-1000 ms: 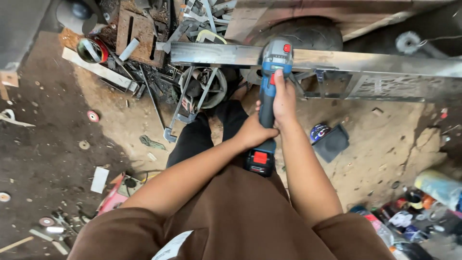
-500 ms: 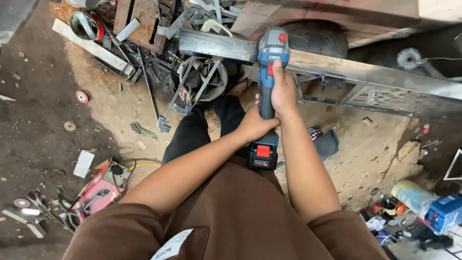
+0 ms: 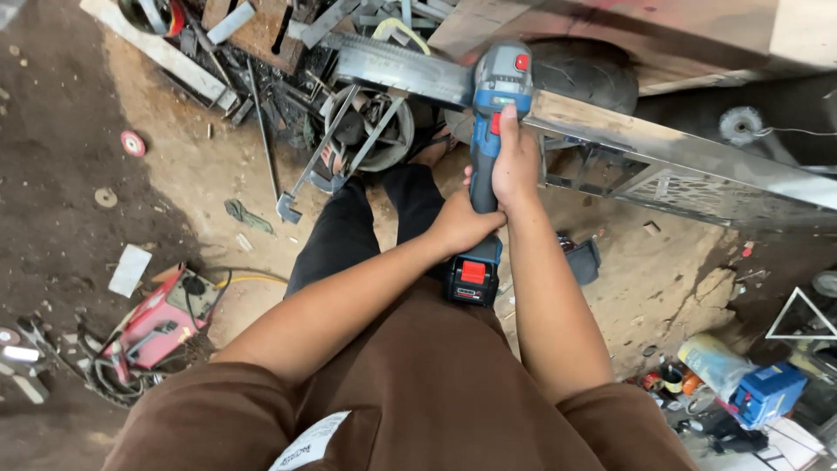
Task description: Using a cordless angle grinder to smooth the edges and welded joints of a metal frame.
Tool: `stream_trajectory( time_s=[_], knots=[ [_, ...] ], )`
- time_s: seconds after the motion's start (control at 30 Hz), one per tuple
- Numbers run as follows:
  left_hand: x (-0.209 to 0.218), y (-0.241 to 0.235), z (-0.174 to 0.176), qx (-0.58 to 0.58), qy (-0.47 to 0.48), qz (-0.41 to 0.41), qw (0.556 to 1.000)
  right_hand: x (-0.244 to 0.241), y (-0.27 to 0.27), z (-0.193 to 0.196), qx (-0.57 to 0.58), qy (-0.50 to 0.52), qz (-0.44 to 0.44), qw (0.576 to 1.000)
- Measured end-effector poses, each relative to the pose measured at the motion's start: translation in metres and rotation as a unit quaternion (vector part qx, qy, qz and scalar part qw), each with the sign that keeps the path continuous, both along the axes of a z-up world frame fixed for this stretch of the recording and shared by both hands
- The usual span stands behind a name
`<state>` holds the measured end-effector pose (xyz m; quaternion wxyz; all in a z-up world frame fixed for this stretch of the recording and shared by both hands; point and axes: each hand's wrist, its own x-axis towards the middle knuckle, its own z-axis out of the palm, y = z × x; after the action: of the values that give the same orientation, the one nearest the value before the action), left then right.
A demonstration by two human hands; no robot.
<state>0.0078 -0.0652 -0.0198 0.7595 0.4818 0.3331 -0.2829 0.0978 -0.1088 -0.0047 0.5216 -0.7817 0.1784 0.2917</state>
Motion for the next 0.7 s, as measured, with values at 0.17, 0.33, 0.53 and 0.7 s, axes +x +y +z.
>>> stream_trajectory(
  time_s=[0.17, 0.33, 0.53, 0.7],
  knots=[
    [0.001, -0.001, -0.002, 0.003, -0.009, -0.003, 1.000, 0.002, -0.004, -0.004, 0.011, 0.002, -0.015, 1.000],
    [0.006, 0.002, 0.000, -0.010, -0.018, -0.011, 1.000, 0.005, -0.004, 0.004, 0.012, -0.009, -0.048, 0.999],
    [-0.004, 0.018, -0.010, 0.036, 0.010, 0.010, 0.999, -0.005, 0.026, -0.006, 0.025, 0.001, -0.008, 1.000],
    [-0.019, 0.030, -0.009, 0.064, 0.033, 0.014, 0.997, -0.014, 0.044, -0.009, 0.043, 0.018, 0.002, 0.999]
  ],
)
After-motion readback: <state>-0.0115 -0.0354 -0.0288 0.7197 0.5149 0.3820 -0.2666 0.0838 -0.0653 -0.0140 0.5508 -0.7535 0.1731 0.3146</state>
